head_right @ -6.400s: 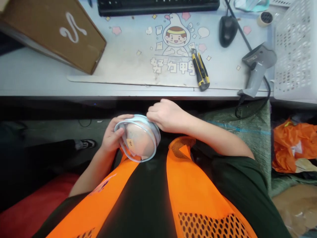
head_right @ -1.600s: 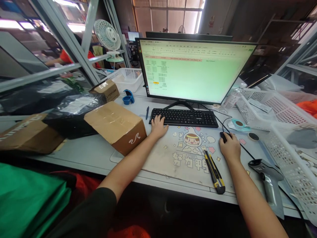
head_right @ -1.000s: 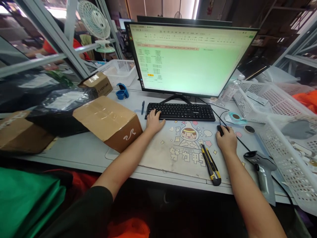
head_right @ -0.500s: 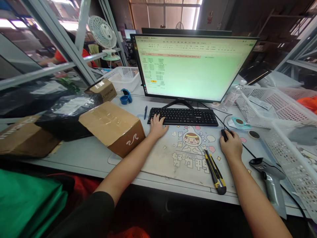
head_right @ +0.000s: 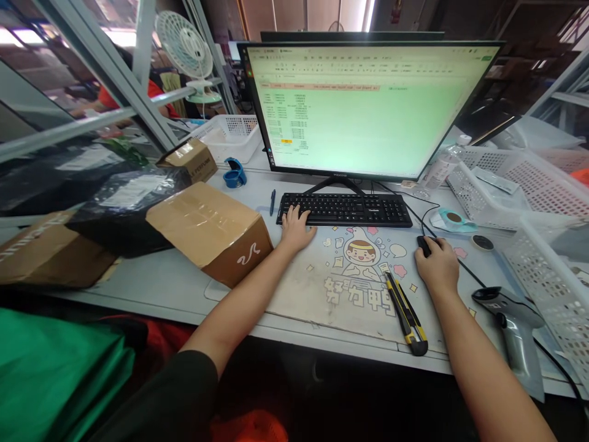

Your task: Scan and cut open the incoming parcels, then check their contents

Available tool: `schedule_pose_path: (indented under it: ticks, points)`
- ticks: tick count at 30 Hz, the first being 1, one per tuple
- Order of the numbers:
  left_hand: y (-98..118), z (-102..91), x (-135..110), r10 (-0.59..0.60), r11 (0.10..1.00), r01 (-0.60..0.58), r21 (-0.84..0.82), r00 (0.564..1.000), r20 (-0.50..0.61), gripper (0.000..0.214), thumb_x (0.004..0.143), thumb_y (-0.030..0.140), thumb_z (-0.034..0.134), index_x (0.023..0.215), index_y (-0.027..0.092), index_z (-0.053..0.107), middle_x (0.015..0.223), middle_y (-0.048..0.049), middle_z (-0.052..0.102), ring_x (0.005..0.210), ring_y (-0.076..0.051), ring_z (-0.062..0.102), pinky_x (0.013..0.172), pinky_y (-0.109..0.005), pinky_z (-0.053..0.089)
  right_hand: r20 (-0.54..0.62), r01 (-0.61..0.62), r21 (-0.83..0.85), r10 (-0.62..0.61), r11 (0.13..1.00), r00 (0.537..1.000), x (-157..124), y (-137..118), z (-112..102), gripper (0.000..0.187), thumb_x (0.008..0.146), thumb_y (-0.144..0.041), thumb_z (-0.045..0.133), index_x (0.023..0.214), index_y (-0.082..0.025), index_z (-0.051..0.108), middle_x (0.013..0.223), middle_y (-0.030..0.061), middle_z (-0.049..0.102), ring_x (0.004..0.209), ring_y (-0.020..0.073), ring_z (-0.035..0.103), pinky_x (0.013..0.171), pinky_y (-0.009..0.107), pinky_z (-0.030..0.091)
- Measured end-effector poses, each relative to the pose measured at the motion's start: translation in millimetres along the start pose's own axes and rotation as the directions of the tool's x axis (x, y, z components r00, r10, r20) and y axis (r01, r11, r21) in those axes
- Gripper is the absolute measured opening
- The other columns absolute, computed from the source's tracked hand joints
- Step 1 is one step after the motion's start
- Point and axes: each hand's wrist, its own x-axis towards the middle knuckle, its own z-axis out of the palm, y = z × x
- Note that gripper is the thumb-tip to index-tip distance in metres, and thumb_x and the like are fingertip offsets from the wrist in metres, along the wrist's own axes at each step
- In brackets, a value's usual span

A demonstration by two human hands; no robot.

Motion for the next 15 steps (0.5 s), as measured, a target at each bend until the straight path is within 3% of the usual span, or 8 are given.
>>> schedule_pose_path:
  ticks: [7, 15]
  points:
    - [5.8, -3.4, -2.8, 0.036, 0.999, -0.036, 0.004, 0.999, 0.006, 0.066, 0.097, 0.045, 0.060, 0.158, 0.021, 0.054, 0.175, -0.0173, 0.034, 0.168, -0.037, 0.020, 0.136, -0.063, 0.018, 0.014, -0.030, 0.006, 0.029, 1.000, 0.999, -0.5, -4.3, -2.8, 0.056, 0.091, -0.040, 0.055, 0.135, -0.013, 0.076, 0.142, 0.0201, 0.066, 0.125, 0.0363, 0.063, 0.111, 0.052, 0.051]
    - [7.7, -3.6, -1.6, 0.035, 0.999, -0.035, 0.012, 0.999, 0.012, 0.064, 0.100, 0.056, 0.059, 0.155, 0.024, 0.059, 0.179, -0.0182, 0.024, 0.166, -0.043, 0.022, 0.133, -0.068, 0.021, 0.029, -0.052, -0.028, 0.053, 0.998, 0.998, 1.6, -8.4, -6.1, 0.057, 0.092, -0.037, 0.053, 0.136, -0.009, 0.076, 0.141, 0.0231, 0.066, 0.124, 0.0369, 0.064, 0.111, 0.053, 0.052]
